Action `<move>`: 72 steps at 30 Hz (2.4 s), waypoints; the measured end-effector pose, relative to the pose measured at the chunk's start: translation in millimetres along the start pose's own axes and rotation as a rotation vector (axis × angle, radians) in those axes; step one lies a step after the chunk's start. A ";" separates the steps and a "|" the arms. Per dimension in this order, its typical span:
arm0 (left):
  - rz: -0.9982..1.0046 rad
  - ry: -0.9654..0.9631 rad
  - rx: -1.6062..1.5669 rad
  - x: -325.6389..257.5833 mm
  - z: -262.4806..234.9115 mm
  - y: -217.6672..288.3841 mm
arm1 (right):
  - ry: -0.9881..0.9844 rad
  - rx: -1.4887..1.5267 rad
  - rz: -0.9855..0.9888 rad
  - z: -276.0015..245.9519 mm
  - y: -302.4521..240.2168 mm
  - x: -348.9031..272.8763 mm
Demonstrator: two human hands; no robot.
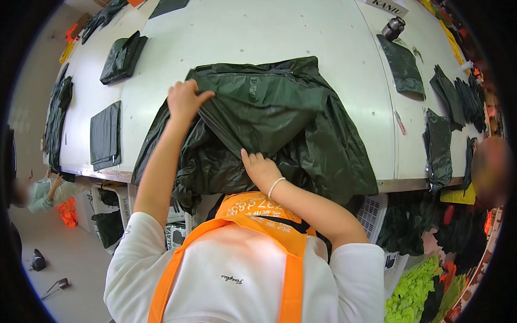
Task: The person folds a dark green jacket on a white table, smoothing and aligning the fabric, then folding it into a compact rectangle. The person then picks up another jacket, unfolds it, and begins to fold it as well.
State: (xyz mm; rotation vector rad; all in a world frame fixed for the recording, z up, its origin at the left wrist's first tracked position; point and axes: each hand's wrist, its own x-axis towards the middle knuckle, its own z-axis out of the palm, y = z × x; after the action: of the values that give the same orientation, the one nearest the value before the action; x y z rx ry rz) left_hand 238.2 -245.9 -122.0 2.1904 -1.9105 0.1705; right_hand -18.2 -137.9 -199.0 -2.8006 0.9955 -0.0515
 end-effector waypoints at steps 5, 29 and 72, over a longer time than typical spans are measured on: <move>0.272 0.204 -0.214 -76.6 29.7 54.9 | 0.199 0.385 0.087 -34.3 10.4 -2.0; -0.071 0.254 -0.212 -48.4 28.2 16.3 | 0.598 0.437 -0.040 -61.6 110.4 63.6; 0.066 -0.220 -0.654 -35.2 114.3 83.3 | -0.008 0.569 0.137 12.5 91.2 89.9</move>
State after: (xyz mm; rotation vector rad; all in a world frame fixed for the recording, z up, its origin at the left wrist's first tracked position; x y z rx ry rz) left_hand 143.7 -250.7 -232.9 1.7504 -1.7961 -0.6204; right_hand -4.1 -262.2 -229.0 -2.2123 0.9805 -0.2612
